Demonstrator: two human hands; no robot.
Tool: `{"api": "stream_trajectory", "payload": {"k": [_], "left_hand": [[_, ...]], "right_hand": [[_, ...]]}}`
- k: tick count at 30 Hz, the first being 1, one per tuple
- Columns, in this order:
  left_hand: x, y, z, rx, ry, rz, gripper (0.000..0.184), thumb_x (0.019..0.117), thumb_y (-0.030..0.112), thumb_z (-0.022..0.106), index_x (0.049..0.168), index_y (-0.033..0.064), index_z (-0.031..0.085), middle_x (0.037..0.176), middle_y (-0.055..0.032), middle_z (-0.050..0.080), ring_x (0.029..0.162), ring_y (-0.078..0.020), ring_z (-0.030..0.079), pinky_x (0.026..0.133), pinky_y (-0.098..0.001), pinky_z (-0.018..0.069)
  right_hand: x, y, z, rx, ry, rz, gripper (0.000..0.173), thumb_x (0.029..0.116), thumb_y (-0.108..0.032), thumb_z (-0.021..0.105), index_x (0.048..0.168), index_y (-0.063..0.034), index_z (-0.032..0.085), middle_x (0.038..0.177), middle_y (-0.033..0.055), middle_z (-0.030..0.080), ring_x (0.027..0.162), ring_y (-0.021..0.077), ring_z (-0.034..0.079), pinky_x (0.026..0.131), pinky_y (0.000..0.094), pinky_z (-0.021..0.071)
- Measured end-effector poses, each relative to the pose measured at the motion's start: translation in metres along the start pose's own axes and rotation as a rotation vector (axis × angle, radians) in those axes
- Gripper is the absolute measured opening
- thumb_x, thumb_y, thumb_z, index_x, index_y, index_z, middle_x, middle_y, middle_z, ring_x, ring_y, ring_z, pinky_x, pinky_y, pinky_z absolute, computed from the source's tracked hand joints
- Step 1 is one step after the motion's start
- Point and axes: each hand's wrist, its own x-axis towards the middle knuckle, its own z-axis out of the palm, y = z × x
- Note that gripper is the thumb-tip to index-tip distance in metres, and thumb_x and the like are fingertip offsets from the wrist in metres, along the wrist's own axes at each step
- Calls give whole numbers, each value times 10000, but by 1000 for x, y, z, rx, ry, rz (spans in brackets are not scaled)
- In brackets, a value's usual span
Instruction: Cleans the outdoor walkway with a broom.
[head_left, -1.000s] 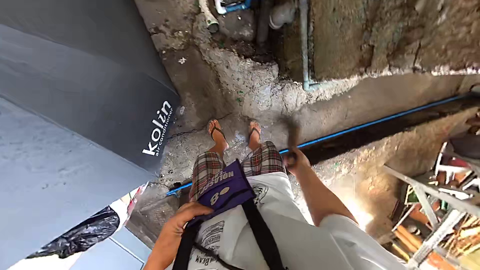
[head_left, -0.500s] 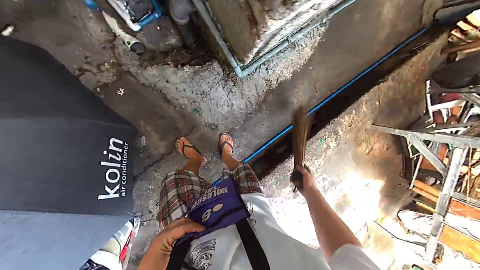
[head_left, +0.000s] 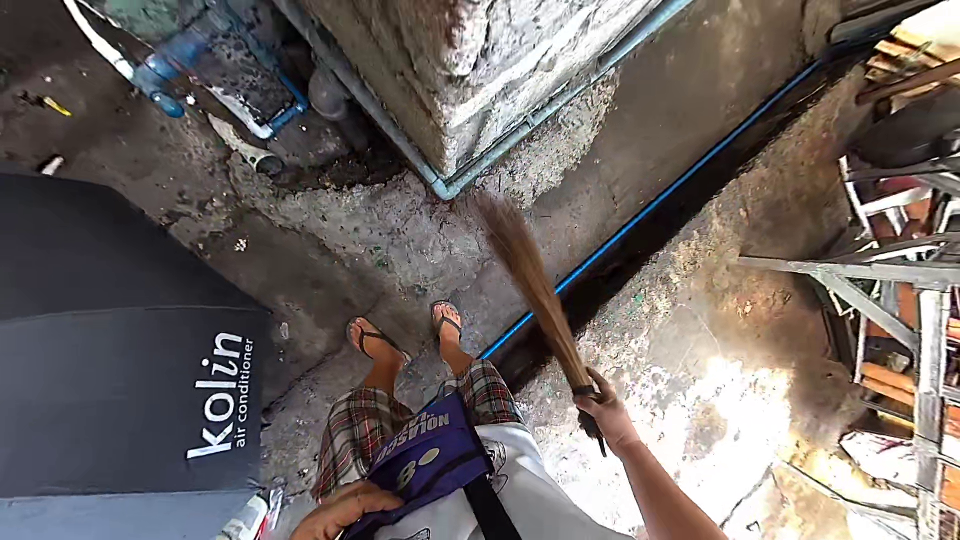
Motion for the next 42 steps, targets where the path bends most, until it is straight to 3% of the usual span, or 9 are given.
{"api": "stream_trajectory", "payload": {"k": [6,12,15,20,26,31,34,38,42], "left_hand": [[-5,-1,-1,44,15,-26,229,966,-23,543,1095,-37,731,1075,-139,711,1085,-165,643,1027,-350,494],[-10,-3,0,41,24,-78,226,961,-10,554,1099,-32,732,1082,-138,716,1097,-167,645,1036,-354,490],[-4,5,-1,16,12,-72,227,954,-22,551,1094,-39,729,1081,-135,713,1095,-161,643,1035,-351,492],[7,1,-1,40,11,-35,236,960,-11,546,1090,-3,743,1087,-114,721,1109,-165,644,1043,-369,492],[13,3,-4,123,-18,-74,228,965,13,558,1087,18,751,1082,-110,728,1102,-179,650,1034,-389,496],[12,7,-5,101,-23,-74,216,976,24,571,1092,28,753,1077,-91,730,1096,-149,651,1028,-354,502],[14,10,-4,65,-29,-76,219,967,4,566,1092,3,745,1089,-108,724,1105,-155,648,1037,-359,497],[17,6,-4,38,-19,-60,212,967,38,584,1091,40,755,1084,-81,727,1106,-153,648,1034,-356,500],[16,-6,-1,78,-16,-54,207,966,66,605,1088,84,772,1083,-56,737,1099,-152,657,1025,-357,510]], "right_hand": [[117,-63,19,295,252,5,614,1034,-242,590,1570,-125,315,1097,201,623,739,264,649,633,432,581],[132,-98,75,-614,-184,-122,854,856,-240,821,1590,-221,387,1380,201,616,1228,341,628,1043,556,504],[78,-58,19,-535,-175,-138,854,841,-189,819,1585,-243,402,1327,194,641,1116,300,675,963,518,558],[50,-21,-47,-104,105,-27,803,912,-118,725,1605,-215,330,961,173,666,596,217,615,529,413,550],[155,-103,16,-219,150,-64,749,933,-226,747,1580,-170,373,1259,234,640,934,334,689,795,526,582],[125,-117,69,-814,-186,-194,869,849,-270,812,1600,-281,375,1316,221,651,1188,392,646,1014,624,501],[75,-88,14,-624,-192,-141,841,849,-232,809,1583,-295,402,1301,181,659,1092,298,683,951,539,552],[47,-70,-44,-246,2,-127,798,862,-151,763,1572,-177,399,999,165,677,625,205,632,561,405,567],[107,-124,-12,-331,152,-146,762,935,-242,735,1592,-168,356,1220,233,653,907,326,694,782,529,586]]}}
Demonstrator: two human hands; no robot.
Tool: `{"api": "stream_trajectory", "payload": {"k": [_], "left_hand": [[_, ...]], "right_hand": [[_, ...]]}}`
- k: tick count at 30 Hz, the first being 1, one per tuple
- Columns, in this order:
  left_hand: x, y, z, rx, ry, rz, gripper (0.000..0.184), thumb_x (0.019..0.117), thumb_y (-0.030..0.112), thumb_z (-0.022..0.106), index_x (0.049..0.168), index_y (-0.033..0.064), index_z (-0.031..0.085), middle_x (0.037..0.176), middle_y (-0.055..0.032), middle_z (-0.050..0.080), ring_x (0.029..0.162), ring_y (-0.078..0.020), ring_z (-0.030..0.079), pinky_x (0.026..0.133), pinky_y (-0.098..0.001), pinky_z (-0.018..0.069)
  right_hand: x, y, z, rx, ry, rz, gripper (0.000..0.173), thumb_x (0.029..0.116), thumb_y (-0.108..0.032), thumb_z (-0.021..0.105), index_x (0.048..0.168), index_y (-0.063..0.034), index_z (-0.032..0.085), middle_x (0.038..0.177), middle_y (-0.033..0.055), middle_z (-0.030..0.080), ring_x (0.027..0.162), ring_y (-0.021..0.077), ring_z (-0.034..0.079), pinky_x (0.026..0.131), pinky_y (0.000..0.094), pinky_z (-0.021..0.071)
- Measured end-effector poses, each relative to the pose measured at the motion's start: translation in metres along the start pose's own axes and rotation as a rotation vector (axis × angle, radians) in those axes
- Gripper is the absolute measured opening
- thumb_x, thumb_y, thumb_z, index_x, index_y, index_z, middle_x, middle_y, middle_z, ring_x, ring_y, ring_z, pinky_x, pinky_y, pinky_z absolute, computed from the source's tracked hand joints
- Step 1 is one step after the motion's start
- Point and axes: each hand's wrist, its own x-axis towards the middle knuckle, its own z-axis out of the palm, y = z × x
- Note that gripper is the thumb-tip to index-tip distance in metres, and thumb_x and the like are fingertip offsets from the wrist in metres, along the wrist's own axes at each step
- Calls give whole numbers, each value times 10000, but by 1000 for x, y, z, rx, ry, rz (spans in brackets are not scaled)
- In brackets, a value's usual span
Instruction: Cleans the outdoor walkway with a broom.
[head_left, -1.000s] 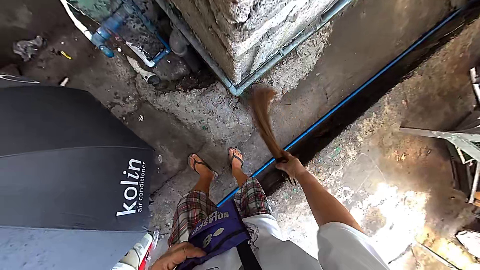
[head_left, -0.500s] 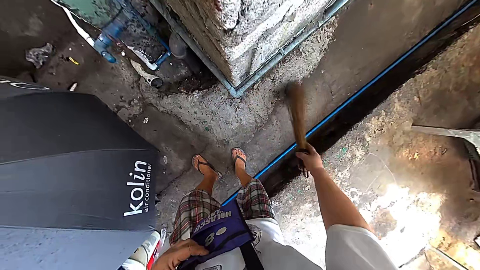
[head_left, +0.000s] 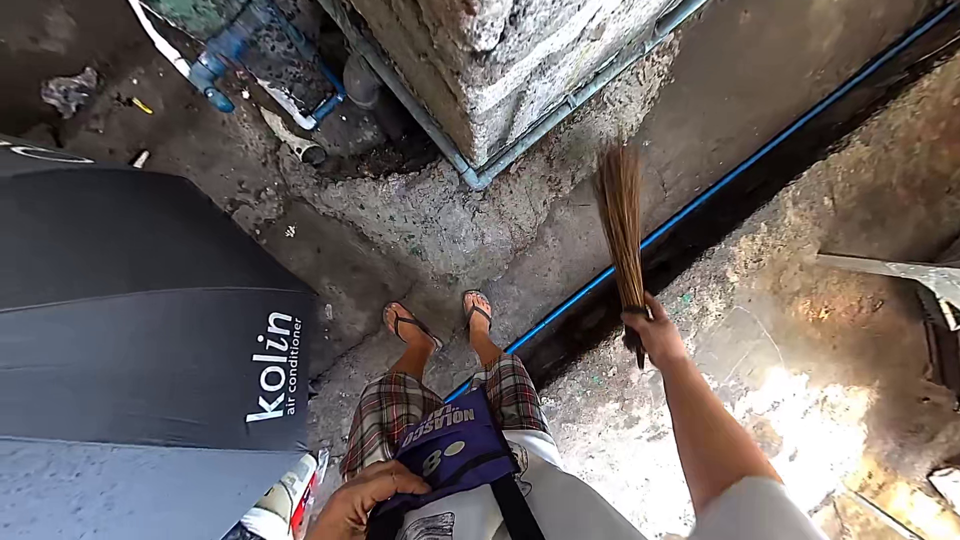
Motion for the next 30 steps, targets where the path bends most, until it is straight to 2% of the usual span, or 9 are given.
{"api": "stream_trajectory", "payload": {"k": [2,4,7,13,16,19,22,25,30], "left_hand": [[-5,-5,0,13,-1,-2,204,973,106,613,1099,114,773,1088,-36,740,1102,-139,656,1025,-350,507],[-11,-4,-4,-4,8,-17,204,969,92,611,1096,98,770,1086,-44,737,1105,-138,652,1031,-348,504],[-20,-6,-7,-42,44,-3,200,968,60,598,1085,49,760,1076,-66,736,1097,-139,656,1027,-349,509],[-23,-13,-3,-71,101,46,208,959,62,602,1073,95,772,1075,-38,737,1090,-132,660,1019,-328,517],[-25,-20,-4,-56,103,64,212,967,78,597,1071,115,777,1072,-29,740,1084,-126,663,1012,-315,522],[-33,-22,-10,-41,109,50,203,970,94,605,1073,120,778,1060,-24,740,1075,-119,662,1007,-311,519],[-44,-26,-16,-28,115,44,202,979,117,601,1082,125,775,1065,-15,741,1077,-115,661,1013,-314,517],[-52,-25,-20,-53,119,39,200,981,115,603,1085,123,773,1068,-22,741,1083,-122,661,1017,-322,516],[-48,-33,-12,-74,145,71,212,981,129,594,1082,149,779,1068,-11,743,1086,-126,667,1021,-319,519]], "right_hand": [[35,-22,24,-219,-1,-18,778,918,-259,778,1588,-222,385,1331,269,620,1154,439,634,956,658,491],[35,-31,55,-468,-98,-92,814,880,-247,790,1589,-265,392,1275,290,644,1141,494,634,940,721,483],[-14,-12,65,-734,-266,-203,818,882,-282,746,1604,-328,365,1233,240,683,1118,454,661,944,693,498],[-100,68,11,-546,-71,-86,805,892,-250,774,1595,-321,390,1294,214,672,1122,422,672,952,663,501],[-89,47,34,-399,-4,5,802,923,-275,752,1615,-283,346,1227,254,679,1078,437,673,923,661,501],[-45,6,76,-364,-31,-4,786,929,-300,735,1610,-233,351,1292,231,659,1166,405,647,992,618,492],[-29,-15,97,-669,-161,-103,788,920,-317,707,1613,-358,334,1331,191,656,1221,391,632,1030,634,469],[-60,7,71,-756,-199,-168,799,915,-307,716,1610,-383,330,1344,200,640,1191,416,638,989,652,486],[-114,50,26,-468,-82,-68,806,894,-257,782,1597,-289,389,1259,218,681,1092,395,679,945,632,506]]}}
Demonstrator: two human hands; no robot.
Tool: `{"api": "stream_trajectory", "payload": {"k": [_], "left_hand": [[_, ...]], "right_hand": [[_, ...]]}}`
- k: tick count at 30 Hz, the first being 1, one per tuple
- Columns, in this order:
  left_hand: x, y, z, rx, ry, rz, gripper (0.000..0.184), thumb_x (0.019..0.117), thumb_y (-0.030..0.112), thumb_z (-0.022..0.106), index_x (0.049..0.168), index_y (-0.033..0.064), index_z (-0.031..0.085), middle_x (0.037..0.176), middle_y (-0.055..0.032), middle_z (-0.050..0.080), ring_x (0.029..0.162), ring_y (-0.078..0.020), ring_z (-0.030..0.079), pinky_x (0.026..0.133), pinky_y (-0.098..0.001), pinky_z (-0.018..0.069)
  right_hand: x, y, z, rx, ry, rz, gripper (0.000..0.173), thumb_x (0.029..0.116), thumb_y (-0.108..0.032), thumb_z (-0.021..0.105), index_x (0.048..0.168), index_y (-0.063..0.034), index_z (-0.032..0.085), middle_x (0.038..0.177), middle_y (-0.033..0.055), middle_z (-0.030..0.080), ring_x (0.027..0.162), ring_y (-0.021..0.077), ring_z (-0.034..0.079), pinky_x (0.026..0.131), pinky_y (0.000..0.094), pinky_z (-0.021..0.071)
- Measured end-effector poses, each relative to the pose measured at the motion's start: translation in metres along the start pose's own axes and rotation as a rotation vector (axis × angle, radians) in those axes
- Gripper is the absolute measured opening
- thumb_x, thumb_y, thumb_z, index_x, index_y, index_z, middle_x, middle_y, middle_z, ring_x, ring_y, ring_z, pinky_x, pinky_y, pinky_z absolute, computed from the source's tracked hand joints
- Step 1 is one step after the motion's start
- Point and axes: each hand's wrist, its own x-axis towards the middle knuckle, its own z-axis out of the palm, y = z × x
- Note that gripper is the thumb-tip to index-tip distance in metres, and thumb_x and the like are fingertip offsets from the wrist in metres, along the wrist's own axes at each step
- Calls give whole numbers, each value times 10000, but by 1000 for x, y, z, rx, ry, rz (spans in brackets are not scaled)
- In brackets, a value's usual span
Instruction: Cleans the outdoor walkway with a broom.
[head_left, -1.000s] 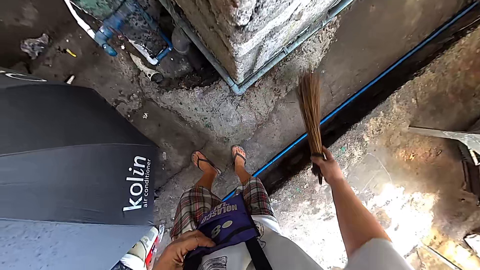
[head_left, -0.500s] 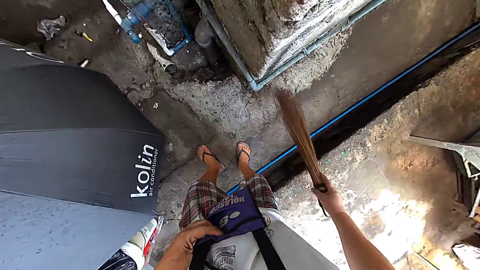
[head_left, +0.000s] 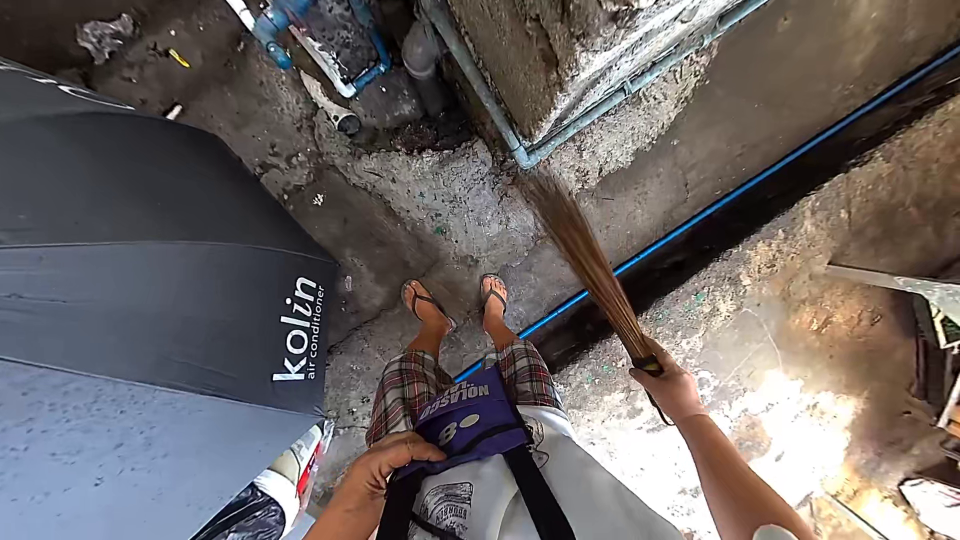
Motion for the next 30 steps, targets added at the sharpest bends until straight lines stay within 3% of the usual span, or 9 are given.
{"api": "stream_trajectory", "payload": {"k": [5,12,16,19,21,23,25,28,30], "left_hand": [[-6,-9,-1,23,20,24,227,995,137,573,1084,161,781,1069,-4,742,1087,-123,661,1025,-321,510],[-12,-12,0,29,22,-14,219,989,139,580,1079,152,779,1069,-14,742,1086,-133,666,1022,-330,518],[-11,-12,2,12,24,7,232,1006,137,562,1087,154,778,1072,-12,744,1087,-131,667,1026,-331,517],[-16,-12,-1,-7,36,3,221,1001,138,570,1081,151,776,1073,-17,741,1090,-136,662,1027,-341,514],[-18,-18,1,-8,59,11,225,1000,148,568,1073,161,781,1069,-7,743,1086,-131,665,1025,-333,515],[-19,-17,5,-5,71,-3,221,986,143,580,1068,165,783,1073,0,744,1092,-123,664,1029,-321,511],[-19,-15,7,-5,87,-13,220,979,142,587,1068,172,786,1074,5,744,1095,-116,662,1028,-307,508],[-24,-16,12,-2,136,-11,214,992,169,584,1051,195,788,1052,25,746,1078,-104,666,1009,-292,521],[-30,-18,14,7,165,-10,207,982,175,595,1051,205,787,1051,34,745,1076,-97,667,1006,-287,525]], "right_hand": [[29,-47,78,658,-88,169,922,920,-188,739,1644,-221,169,1265,240,594,757,288,661,627,471,579],[0,-162,149,770,-706,-93,937,864,-118,751,1628,-192,213,1161,199,635,699,264,676,619,432,616],[-45,-112,115,941,-573,-65,924,879,-160,724,1629,-173,184,1049,170,658,640,236,657,556,406,600],[-57,-54,80,904,-303,109,908,842,-111,713,1615,-193,244,933,152,659,601,232,644,516,405,582],[-47,-31,69,928,-148,216,863,894,-77,681,1619,-203,229,903,150,631,569,224,623,491,393,566],[-26,-32,71,999,-96,284,826,968,-112,607,1630,-224,125,940,138,592,596,214,619,526,383,571],[-4,-60,89,1098,-92,320,734,1016,-148,565,1618,-211,150,973,155,591,626,227,614,547,394,560],[-9,-141,131,1154,-365,297,467,1036,-154,521,1457,-102,326,842,137,606,607,224,622,535,375,562],[-24,-191,146,1138,-711,213,493,1019,-136,523,1473,-129,329,810,128,612,610,221,639,541,356,576]]}}
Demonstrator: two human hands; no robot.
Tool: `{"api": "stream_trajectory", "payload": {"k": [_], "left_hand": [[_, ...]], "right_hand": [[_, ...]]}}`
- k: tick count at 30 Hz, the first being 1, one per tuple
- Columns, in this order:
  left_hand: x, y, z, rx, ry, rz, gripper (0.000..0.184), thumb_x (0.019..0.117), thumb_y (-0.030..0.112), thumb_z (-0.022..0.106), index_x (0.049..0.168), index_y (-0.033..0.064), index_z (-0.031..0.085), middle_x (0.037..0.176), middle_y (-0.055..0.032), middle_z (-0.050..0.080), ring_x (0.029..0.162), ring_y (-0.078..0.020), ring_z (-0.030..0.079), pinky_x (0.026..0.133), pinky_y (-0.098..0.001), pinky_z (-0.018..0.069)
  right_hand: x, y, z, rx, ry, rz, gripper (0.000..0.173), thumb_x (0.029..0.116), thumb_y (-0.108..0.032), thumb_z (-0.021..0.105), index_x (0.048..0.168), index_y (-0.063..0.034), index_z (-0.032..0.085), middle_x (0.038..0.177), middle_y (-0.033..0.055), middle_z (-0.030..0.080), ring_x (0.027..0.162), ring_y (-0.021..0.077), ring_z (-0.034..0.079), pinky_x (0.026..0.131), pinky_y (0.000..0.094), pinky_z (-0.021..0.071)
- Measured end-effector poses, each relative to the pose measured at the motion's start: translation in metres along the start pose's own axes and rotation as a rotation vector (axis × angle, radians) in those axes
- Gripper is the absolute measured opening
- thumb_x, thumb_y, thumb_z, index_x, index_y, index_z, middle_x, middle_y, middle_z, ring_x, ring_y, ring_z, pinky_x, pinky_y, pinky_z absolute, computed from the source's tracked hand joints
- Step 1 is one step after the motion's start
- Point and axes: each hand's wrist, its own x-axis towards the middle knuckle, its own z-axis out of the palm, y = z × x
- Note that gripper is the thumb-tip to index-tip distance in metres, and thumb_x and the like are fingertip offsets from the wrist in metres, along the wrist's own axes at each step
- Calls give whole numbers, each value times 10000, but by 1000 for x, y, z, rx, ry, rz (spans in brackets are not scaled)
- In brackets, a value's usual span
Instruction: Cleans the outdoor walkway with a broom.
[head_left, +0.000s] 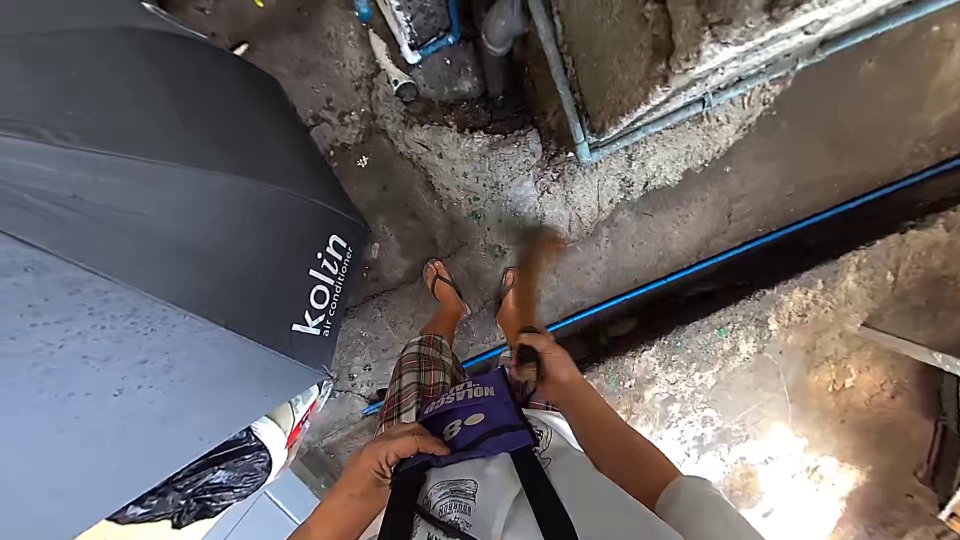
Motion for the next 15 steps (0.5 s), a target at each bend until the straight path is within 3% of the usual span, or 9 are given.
{"api": "stream_trajectory", "payload": {"k": [2,4,8,10,12,13,15], "left_hand": [[-7,-3,-1,-3,22,1,195,972,191,614,1056,206,790,1058,34,748,1080,-93,668,1007,-289,527],[-14,-7,-3,-33,51,15,181,968,193,637,1064,194,790,1065,27,747,1081,-97,668,1007,-296,529],[-24,-8,-6,-37,135,48,182,966,190,634,1052,205,794,1054,46,752,1086,-87,665,1023,-318,516],[-28,-11,-9,-84,165,70,180,973,195,632,1054,196,793,1054,37,753,1086,-90,665,1023,-321,518],[-30,-15,-14,-147,181,101,176,965,144,639,1056,143,790,1051,-3,751,1082,-108,663,1018,-329,512],[-32,-17,-18,-152,196,106,177,961,128,639,1051,132,791,1046,-10,751,1079,-107,665,1013,-322,516],[-41,-24,-29,-156,231,108,175,964,126,638,1052,131,790,1049,-12,752,1080,-109,667,1015,-323,516]], "right_hand": [[-2,-9,30,-106,-244,51,723,990,-145,546,1600,-221,166,852,133,610,636,227,653,552,352,585],[-10,-19,37,-286,-342,-6,907,939,-191,610,1644,-241,41,925,153,626,640,231,655,545,361,588],[-48,-25,42,-658,-300,-5,943,921,-179,679,1650,-224,82,998,155,672,695,255,688,616,409,616],[-51,-30,53,-711,-228,18,883,925,-154,663,1640,-203,148,982,157,674,679,257,683,590,408,612],[-37,-47,72,-756,-140,32,712,967,-156,614,1592,-143,273,930,143,652,640,231,648,553,381,581],[-25,-63,86,-768,-102,44,596,991,-171,577,1540,-117,350,901,129,642,628,212,629,540,358,559],[-1,-103,122,-767,-13,31,318,1035,-198,508,1326,-69,513,818,87,638,594,155,610,500,284,523]]}}
